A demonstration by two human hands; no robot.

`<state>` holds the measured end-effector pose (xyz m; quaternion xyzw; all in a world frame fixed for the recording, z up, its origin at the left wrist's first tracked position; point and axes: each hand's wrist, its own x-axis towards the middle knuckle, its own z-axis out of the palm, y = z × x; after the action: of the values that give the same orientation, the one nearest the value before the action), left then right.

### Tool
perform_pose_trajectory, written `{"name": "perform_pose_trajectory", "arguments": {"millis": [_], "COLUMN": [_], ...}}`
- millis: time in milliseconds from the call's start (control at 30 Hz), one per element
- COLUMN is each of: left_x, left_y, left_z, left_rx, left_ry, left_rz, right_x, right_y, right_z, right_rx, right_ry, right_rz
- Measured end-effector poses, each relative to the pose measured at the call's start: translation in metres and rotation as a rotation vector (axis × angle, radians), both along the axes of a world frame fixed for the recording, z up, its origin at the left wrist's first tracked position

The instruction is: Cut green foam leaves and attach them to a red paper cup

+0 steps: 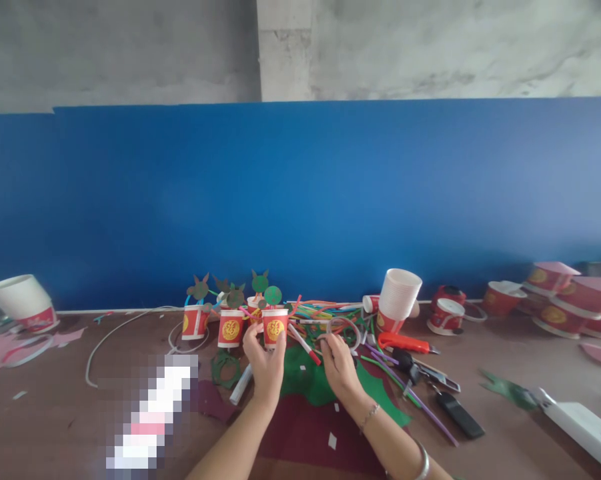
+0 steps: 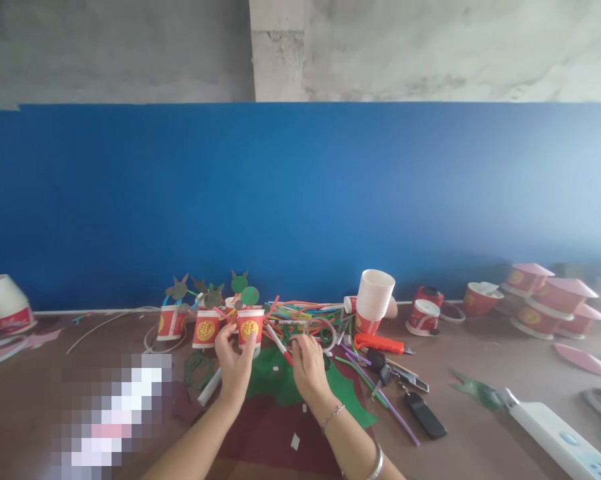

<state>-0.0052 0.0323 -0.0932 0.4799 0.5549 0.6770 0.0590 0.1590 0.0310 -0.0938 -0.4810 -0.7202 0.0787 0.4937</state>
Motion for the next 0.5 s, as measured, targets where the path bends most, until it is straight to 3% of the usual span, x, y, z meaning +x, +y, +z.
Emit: {"name": "perform_pose_trajectory", "arguments": {"millis": [67,233,367,500], "left_x": [0.000,-0.001,-0.001,0.005], "left_y": [0.006,0.011,0.007,0.000], "left_z": [-0.005,-0.007,-0.002,0.002], "left_rx": [-0.083,-0.222,-0.277,-0.177], "left_ry": [-0.019,0.031,0.170,0.272], "left_rz": [0.001,-0.147,-0.046,0.009], "right_x": [0.000,-0.003,-0.004,0.001], "right_y": [0.000,-0.004,-0.005,0.001], "right_z": [0.000,0.001,0.002,0.002], "right_rx": [0.001,-0.016,0.000,-0.020], "right_ry": [-0.029,-0.047,-0.018,0.244], "right_rz": [0.015,-0.001,0.012,-0.062]}}
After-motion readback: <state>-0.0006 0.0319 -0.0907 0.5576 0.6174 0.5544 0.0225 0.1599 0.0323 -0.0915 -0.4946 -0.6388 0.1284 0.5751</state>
